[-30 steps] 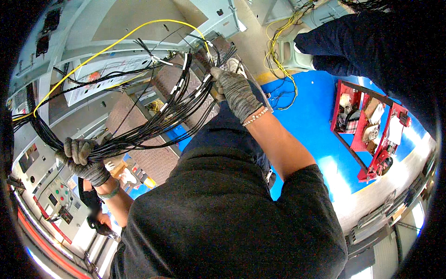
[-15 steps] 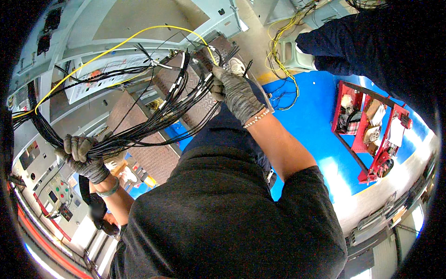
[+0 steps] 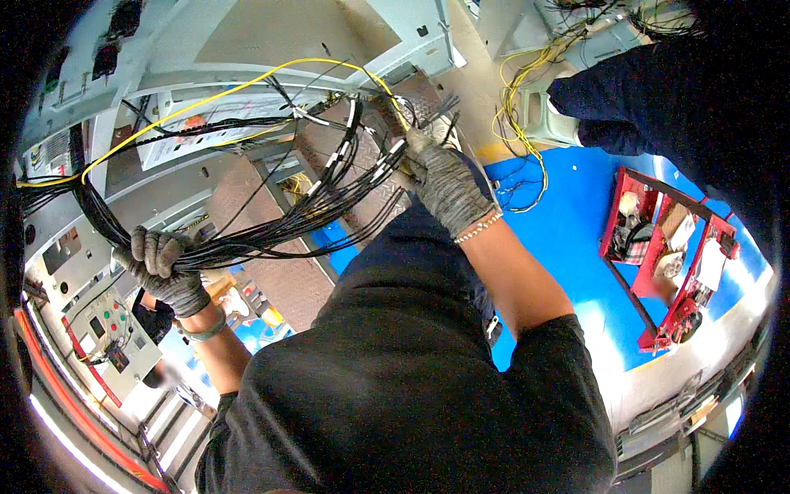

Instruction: The person gathers and organizes bundles of black and yellow cables inside an open electrical cabinet. They separate, align, and route the cables while another person works nearby in the same cabinet.

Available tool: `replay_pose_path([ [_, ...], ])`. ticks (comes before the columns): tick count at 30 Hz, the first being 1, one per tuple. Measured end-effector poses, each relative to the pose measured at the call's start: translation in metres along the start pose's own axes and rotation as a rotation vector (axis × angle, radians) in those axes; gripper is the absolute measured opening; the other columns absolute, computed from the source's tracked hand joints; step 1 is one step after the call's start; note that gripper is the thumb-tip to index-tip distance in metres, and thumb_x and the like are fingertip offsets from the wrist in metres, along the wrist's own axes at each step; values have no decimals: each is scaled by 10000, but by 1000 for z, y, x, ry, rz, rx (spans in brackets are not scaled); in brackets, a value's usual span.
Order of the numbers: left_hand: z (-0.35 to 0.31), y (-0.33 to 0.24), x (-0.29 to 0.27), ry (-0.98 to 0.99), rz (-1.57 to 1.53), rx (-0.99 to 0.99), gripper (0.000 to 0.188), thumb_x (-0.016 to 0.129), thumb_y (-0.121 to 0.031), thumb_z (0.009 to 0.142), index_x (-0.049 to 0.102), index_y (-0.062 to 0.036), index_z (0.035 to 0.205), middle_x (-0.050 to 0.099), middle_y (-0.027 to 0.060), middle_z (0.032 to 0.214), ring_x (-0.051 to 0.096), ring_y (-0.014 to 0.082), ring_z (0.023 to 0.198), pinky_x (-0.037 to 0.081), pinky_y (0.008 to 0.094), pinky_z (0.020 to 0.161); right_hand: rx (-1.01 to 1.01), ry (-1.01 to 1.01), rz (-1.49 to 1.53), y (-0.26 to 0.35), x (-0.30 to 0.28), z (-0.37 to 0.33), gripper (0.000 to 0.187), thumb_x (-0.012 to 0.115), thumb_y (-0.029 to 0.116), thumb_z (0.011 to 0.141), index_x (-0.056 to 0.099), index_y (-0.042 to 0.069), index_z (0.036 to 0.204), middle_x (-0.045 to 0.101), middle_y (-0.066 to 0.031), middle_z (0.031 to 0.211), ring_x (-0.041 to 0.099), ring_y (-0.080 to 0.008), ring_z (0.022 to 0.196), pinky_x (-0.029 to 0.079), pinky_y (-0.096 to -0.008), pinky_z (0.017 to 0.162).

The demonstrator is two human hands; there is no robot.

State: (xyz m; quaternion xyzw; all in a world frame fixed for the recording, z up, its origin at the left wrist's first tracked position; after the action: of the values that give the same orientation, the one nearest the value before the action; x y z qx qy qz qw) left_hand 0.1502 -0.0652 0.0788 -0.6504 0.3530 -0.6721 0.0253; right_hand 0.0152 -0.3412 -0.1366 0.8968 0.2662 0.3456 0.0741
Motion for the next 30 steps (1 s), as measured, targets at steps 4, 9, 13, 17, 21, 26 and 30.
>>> replay_pose_path([
  [4,0,0,2,13,-5,-2,380,528,-364,891,366,-121,647,322,-24,444,278,83,369,357,232,446,-15,4,-13,-2,-3,3,495,510,499,858,469,143,1199,534,-72,1155,514,-172,1056,482,-319,818],
  [9,0,-3,-1,-85,36,64,415,516,-415,884,391,-118,623,325,-27,415,255,60,317,329,203,366,15,-5,20,-9,-11,13,417,488,474,876,504,169,1160,577,-16,1072,540,-130,996,484,-289,776],
  [13,0,-2,1,8,26,5,389,498,-386,901,366,-124,645,311,-33,431,277,77,351,389,228,443,8,29,65,-9,-9,9,375,487,435,886,512,165,1146,581,-17,1065,545,-124,966,474,-291,769],
  [17,0,-4,-1,5,38,19,386,492,-384,904,362,-128,646,313,-40,430,278,68,347,376,214,426,17,25,96,-18,-17,18,343,511,394,880,529,150,1119,583,-17,1058,549,-134,944,476,-294,771],
  [21,0,-2,2,-6,15,21,380,498,-374,903,360,-135,643,308,-49,422,275,58,341,365,204,414,11,52,131,-22,-19,23,318,525,350,875,536,132,1106,589,-36,1052,554,-163,943,479,-299,767],
  [26,-2,-4,-1,-36,14,28,385,515,-355,898,354,-141,621,305,-52,419,276,54,334,375,206,409,24,12,175,-23,-13,22,310,515,317,879,531,111,1111,587,-58,1062,555,-200,953,475,-333,797],
  [30,1,-1,5,-30,1,24,377,535,-345,887,369,-134,623,308,-44,418,281,55,336,364,201,389,-119,115,-56,-23,-9,21,304,507,242,863,517,63,1108,583,-72,1060,547,-207,979,466,-345,827],
])
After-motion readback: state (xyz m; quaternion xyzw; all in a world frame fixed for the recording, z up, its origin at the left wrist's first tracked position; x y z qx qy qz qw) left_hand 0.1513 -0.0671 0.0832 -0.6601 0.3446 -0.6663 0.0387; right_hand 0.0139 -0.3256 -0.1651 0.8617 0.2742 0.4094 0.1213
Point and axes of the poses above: each hand's wrist, its own z-axis towards the middle knuckle, its own x-axis out of the palm, y = z × x, the point moved 3 cm from there along z, towards the middle knuckle
